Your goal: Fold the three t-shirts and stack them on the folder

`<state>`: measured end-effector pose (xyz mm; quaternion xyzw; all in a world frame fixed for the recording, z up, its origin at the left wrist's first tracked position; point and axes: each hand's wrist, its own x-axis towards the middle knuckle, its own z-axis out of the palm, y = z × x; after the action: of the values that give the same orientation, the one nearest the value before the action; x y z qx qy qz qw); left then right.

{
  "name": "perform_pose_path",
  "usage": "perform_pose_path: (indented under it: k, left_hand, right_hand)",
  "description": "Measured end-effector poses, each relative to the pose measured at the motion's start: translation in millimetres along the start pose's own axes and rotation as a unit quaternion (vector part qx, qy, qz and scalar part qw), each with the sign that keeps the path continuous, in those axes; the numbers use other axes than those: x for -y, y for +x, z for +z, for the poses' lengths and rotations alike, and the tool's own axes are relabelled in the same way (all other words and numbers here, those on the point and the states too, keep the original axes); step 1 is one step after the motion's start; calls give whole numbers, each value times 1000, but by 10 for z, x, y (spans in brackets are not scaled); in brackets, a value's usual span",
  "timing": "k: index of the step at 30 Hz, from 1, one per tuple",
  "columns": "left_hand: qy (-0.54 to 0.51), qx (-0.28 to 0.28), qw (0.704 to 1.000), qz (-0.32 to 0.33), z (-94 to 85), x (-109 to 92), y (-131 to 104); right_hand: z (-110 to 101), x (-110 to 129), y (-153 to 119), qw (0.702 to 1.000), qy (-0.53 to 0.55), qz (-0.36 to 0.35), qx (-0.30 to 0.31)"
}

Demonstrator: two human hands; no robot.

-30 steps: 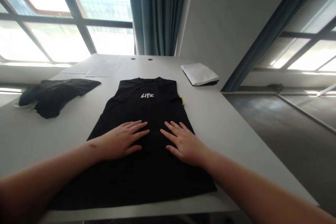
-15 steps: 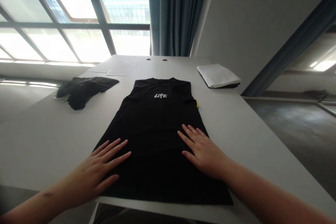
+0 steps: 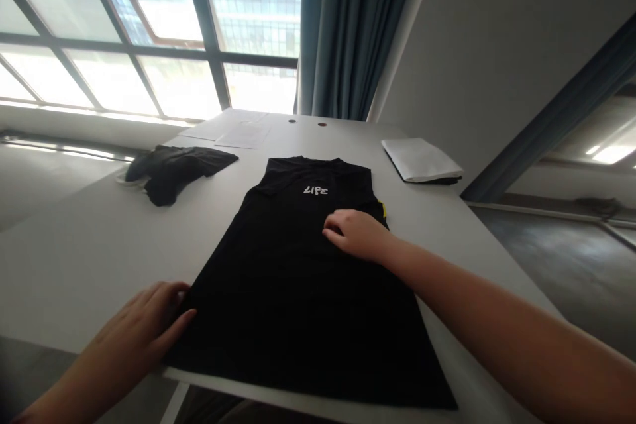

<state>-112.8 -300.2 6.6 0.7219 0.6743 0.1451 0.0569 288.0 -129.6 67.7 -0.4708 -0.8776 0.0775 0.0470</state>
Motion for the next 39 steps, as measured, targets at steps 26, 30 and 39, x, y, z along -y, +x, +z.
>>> perform_pose_path:
  k: [26,30,39]
  left_hand:
    - [-147,231,959,-72,-443,-100,80]
    - [-204,149,968,1,-512,-246,65]
    - [-247,105,951,154,-514,-787,113]
  right_hand:
    - [495,303,3590,981,35,188,-20]
    - [363,108,3501,978,47,176,-99]
    - [122,-529,2979,953,73,244,-166]
